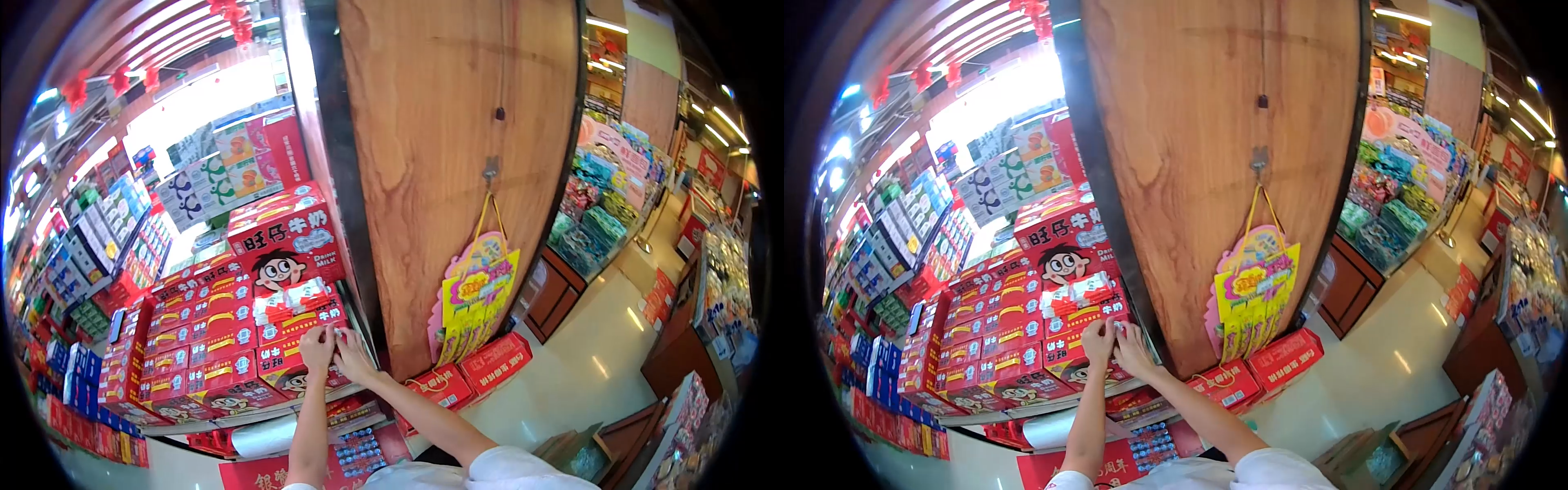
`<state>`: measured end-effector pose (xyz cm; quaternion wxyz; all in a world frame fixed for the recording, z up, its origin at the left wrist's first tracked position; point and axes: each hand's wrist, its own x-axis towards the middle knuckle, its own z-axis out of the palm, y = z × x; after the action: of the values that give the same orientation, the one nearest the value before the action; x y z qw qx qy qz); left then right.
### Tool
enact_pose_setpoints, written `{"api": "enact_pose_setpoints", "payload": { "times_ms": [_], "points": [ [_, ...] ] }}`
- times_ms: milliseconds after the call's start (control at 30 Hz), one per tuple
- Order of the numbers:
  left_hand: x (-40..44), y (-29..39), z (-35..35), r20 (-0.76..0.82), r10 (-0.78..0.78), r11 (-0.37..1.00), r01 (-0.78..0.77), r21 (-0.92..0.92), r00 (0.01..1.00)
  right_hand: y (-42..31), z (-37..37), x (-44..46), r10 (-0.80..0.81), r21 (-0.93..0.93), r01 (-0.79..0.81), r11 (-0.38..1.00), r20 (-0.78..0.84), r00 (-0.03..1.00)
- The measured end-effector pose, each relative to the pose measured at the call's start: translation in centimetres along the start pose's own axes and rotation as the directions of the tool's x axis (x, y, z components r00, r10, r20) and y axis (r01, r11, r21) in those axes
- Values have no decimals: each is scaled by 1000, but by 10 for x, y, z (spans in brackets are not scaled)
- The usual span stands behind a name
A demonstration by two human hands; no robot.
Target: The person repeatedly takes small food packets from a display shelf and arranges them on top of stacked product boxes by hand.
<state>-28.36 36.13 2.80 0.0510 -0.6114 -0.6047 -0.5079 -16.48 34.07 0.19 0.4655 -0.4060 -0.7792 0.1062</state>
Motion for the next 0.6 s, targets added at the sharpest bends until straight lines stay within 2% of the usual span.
{"api": "enact_pose_setpoints", "payload": {
  "times_ms": [67,133,200,233,267,300,333,367,400,433,467,500,533,567,600],
  "points": [
    [-2,0,-2,-16,-1,997,0,-74,1000,-10,-27,-35,-24,130,17,991,52,998],
    [-10,-10,-4,-16,-49,991,46,-129,999,-7,-48,-93,41,288,-105,952,219,975],
    [-23,-18,1,-72,-107,971,89,-222,992,3,-58,-171,120,194,-163,967,217,969],
    [-29,-4,-4,-79,-183,944,153,-293,980,11,-56,-215,70,137,-79,987,69,995],
    [-39,5,-4,-156,-170,931,107,-348,973,25,-56,-262,153,164,-178,970,154,976],
    [-55,18,-11,-62,-312,873,261,-412,948,38,-56,-310,233,176,-278,944,238,943],
    [-79,9,4,-68,-382,826,308,-473,921,32,-79,-329,340,198,-397,896,266,902],
    [-94,36,1,-155,-329,861,229,-454,931,25,-99,-345,436,222,-506,834,298,849],
    [-119,47,7,-94,-372,827,284,-485,923,19,-114,-359,522,250,-609,753,338,783],
    [-146,61,12,-34,-374,843,324,-429,927,21,-126,-367,611,182,-677,713,310,728],
    [-171,85,19,-19,-382,828,333,-452,924,25,-140,-368,692,120,-738,664,276,667],
    [-192,110,21,67,-372,795,355,-491,926,26,-158,-363,723,162,-756,634,221,654],
    [-220,118,30,152,-261,775,301,-555,953,27,-171,-359,755,150,-770,620,152,638],
    [-231,137,27,178,-66,826,154,-542,982,38,-174,-364,811,129,-813,568,78,580],
    [-237,143,33,291,-8,789,184,-586,957,49,-178,-369,825,184,-812,554,9,565]
  ]
}}
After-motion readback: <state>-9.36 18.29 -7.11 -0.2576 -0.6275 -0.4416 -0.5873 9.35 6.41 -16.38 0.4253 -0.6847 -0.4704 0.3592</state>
